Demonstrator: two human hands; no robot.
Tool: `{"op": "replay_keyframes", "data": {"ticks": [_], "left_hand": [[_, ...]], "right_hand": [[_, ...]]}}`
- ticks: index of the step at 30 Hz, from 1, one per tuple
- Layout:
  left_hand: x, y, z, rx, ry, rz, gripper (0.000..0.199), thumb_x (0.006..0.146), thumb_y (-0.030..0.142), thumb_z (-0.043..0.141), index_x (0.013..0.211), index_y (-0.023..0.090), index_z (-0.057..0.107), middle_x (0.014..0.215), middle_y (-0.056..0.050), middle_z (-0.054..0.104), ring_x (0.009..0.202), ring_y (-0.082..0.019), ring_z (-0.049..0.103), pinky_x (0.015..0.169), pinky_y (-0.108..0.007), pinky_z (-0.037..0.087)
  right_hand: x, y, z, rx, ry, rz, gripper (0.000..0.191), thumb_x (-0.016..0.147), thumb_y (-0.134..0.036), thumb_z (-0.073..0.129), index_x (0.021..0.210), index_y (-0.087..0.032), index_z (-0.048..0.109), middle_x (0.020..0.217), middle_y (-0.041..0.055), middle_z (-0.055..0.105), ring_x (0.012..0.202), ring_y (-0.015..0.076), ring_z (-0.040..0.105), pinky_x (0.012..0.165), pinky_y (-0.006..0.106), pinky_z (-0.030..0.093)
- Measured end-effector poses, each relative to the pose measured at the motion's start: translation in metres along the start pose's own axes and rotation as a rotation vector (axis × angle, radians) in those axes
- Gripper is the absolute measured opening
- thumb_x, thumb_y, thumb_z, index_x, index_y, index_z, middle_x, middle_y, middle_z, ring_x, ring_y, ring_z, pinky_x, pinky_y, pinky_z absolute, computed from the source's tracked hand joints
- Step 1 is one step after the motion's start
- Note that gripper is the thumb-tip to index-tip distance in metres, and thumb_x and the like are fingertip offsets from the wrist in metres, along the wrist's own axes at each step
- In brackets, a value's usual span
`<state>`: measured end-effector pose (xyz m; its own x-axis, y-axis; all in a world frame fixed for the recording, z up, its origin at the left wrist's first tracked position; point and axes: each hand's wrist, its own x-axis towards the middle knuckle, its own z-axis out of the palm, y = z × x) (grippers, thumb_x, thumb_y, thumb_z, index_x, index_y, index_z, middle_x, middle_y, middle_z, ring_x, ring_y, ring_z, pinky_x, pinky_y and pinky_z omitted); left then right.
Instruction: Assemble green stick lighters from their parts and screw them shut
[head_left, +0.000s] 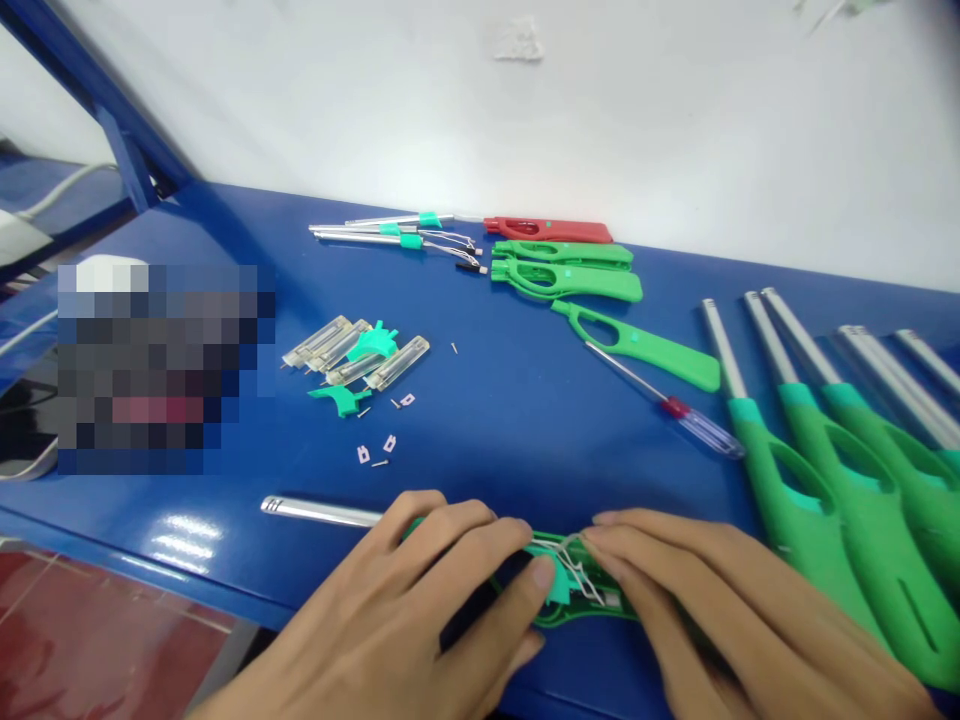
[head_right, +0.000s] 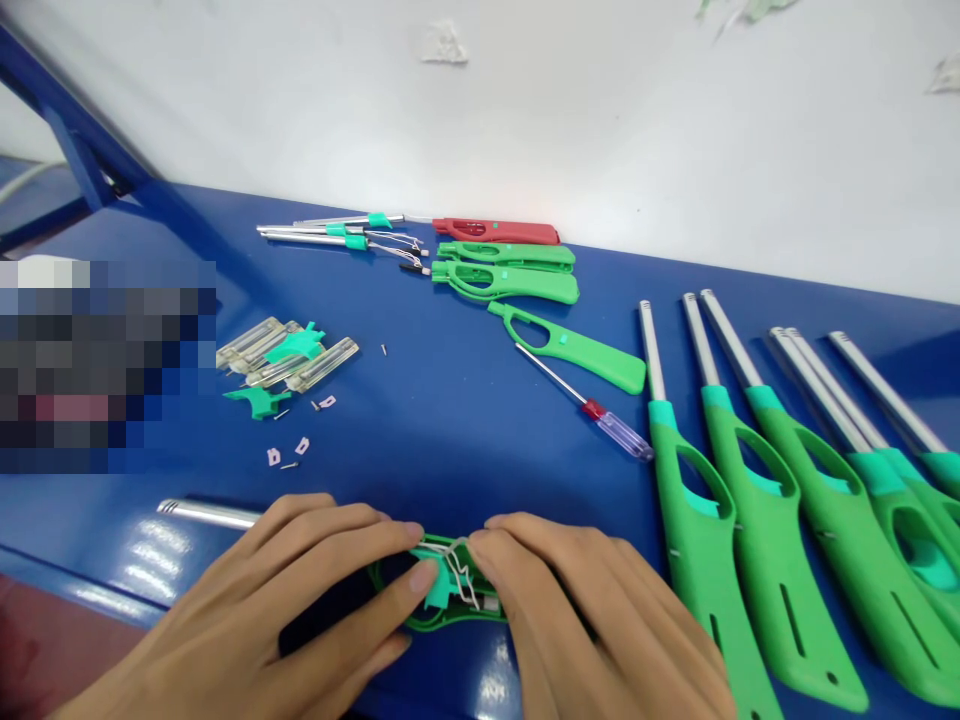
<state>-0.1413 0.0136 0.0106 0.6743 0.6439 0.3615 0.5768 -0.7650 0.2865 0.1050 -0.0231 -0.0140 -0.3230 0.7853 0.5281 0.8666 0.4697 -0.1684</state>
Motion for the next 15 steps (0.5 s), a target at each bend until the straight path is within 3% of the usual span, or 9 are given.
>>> {"op": "replay_keyframes", "data": {"ticks": [7,15], "left_hand": [[0.0029,0.0006,-0.0019,-0.002,0.017,-0.004,0.024,0.113,0.025,0.050,0.116,0.025,0.074,0.118,0.003,0.075,0.113,-0.017,0.064,0.110,-0.034,0.041],[0.0004,-0.0001,-0.0022,-0.026,0.005,-0.013,0.025,0.113,0.026,0.049,0.118,0.025,0.074,0.120,0.003,0.075,0.116,-0.015,0.064,0.116,-0.031,0.035]], "right_hand": [[0.0035,-0.0010,0.0006,-0.012,0.022,0.009,0.030,0.104,-0.030,0.050,0.117,-0.025,0.077,0.113,0.0044,0.078,0.101,0.0242,0.077,0.095,0.036,0.060],[0.0089,-0.0005,-0.0011,-0.057,0.011,-0.024,0.039,0.109,-0.024,0.039,0.117,-0.024,0.076,0.114,0.0040,0.078,0.101,0.0217,0.076,0.093,0.035,0.058]]}}
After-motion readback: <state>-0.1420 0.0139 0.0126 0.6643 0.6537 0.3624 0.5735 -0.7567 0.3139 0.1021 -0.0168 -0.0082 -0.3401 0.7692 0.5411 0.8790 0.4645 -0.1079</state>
